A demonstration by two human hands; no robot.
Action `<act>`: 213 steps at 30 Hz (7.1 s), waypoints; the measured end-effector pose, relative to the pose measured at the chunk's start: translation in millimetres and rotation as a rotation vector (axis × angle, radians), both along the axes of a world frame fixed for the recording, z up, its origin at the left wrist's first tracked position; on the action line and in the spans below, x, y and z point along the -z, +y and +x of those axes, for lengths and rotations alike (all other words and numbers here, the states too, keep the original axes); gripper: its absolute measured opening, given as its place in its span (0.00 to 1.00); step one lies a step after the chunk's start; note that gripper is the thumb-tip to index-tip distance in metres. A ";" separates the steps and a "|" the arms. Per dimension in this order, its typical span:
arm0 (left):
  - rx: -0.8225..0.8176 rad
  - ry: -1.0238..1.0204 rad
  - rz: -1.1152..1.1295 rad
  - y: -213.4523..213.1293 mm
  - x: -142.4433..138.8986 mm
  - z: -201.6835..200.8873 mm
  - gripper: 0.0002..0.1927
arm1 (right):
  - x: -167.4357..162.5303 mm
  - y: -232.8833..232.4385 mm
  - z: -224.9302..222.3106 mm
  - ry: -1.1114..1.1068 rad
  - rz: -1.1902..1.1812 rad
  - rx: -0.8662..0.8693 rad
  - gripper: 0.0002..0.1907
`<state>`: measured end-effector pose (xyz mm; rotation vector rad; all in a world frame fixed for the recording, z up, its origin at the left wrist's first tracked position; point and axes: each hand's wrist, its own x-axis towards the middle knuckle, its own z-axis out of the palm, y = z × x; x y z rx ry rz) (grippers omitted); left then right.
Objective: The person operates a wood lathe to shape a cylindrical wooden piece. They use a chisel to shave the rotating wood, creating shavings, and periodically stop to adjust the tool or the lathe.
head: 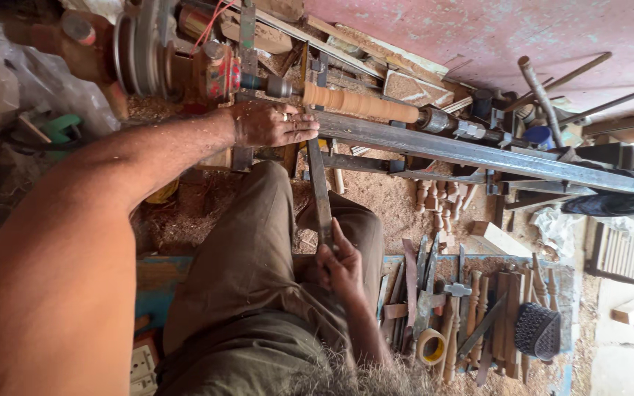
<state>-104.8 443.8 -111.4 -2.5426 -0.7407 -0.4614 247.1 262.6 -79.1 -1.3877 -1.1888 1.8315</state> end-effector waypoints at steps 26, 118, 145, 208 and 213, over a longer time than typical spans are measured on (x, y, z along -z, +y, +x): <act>-0.061 0.003 -0.005 -2.0 0.5 0.5 0.30 | -2.1 12.8 12.4 -0.114 0.023 -0.076 0.38; -0.036 -0.025 -0.275 -7.0 -7.9 3.8 0.31 | -3.2 -25.8 -33.6 0.115 -0.065 0.088 0.37; -0.053 -0.032 -0.245 -5.7 -12.0 2.7 0.28 | -23.2 20.0 3.0 -0.002 -0.144 -0.060 0.38; -0.140 0.186 -0.156 -1.2 -5.6 -1.0 0.37 | -4.8 -14.0 -41.2 0.007 0.006 0.074 0.38; -0.095 0.090 -0.190 2.3 -0.7 1.3 0.38 | -8.2 7.2 -11.4 -0.005 -0.027 -0.039 0.38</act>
